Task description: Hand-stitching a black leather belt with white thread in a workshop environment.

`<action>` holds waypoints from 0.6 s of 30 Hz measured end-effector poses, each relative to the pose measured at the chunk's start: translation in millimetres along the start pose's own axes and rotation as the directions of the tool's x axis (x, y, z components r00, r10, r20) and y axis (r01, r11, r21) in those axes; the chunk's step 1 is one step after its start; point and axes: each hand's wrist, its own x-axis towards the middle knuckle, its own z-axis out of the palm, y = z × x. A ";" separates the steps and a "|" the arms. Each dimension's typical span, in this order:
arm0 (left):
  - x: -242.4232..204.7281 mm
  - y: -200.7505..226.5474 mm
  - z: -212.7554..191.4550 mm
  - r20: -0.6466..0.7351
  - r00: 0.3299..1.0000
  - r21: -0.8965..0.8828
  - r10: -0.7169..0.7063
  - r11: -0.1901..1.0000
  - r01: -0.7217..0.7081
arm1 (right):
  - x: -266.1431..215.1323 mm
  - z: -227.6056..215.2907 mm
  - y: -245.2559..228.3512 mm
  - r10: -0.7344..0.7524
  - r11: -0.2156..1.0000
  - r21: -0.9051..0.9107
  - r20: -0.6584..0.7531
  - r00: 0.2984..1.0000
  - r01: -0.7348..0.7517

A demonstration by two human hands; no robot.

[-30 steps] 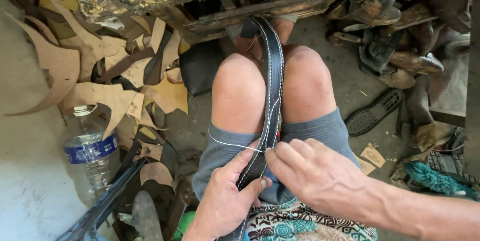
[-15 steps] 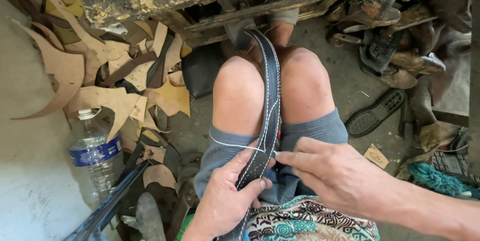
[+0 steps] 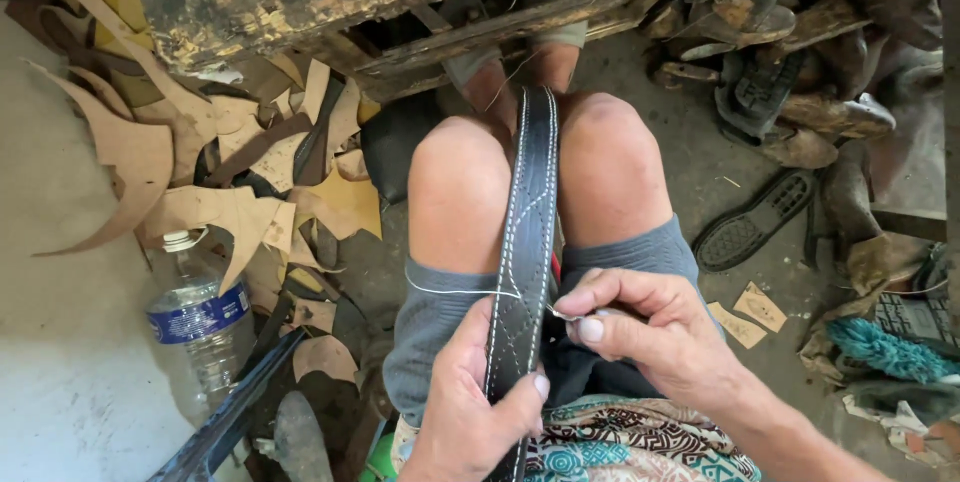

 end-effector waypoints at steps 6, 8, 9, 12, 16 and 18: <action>0.1 -12.8 9.2 0.054 0.984 -0.423 -0.167 0.889 0.174 | 13.9 8.7 7.2 -0.021 0.994 0.110 -0.042 0.999 0.025; -2.2 -18.0 12.9 0.092 0.979 -0.553 -0.183 0.808 0.204 | 19.0 14.1 1.9 -0.023 0.994 0.106 -0.019 1.000 0.024; -2.5 -20.5 14.6 0.135 0.972 -0.670 -0.192 0.705 0.232 | 22.2 16.5 -0.9 -0.024 0.995 0.100 0.003 1.000 0.024; -2.2 -24.3 15.3 0.223 0.971 -0.785 -0.084 0.575 0.230 | 24.4 19.3 -10.2 -0.047 0.999 0.015 0.012 0.999 0.047; -0.2 -20.8 13.7 0.265 0.964 -0.835 -0.016 0.496 0.237 | 31.2 24.7 -23.2 -0.138 0.986 -0.083 0.082 0.987 0.144; 0.4 -20.1 12.4 0.251 0.968 -0.854 0.014 0.475 0.215 | 33.4 28.7 -27.4 -0.137 0.984 -0.099 0.082 0.987 0.145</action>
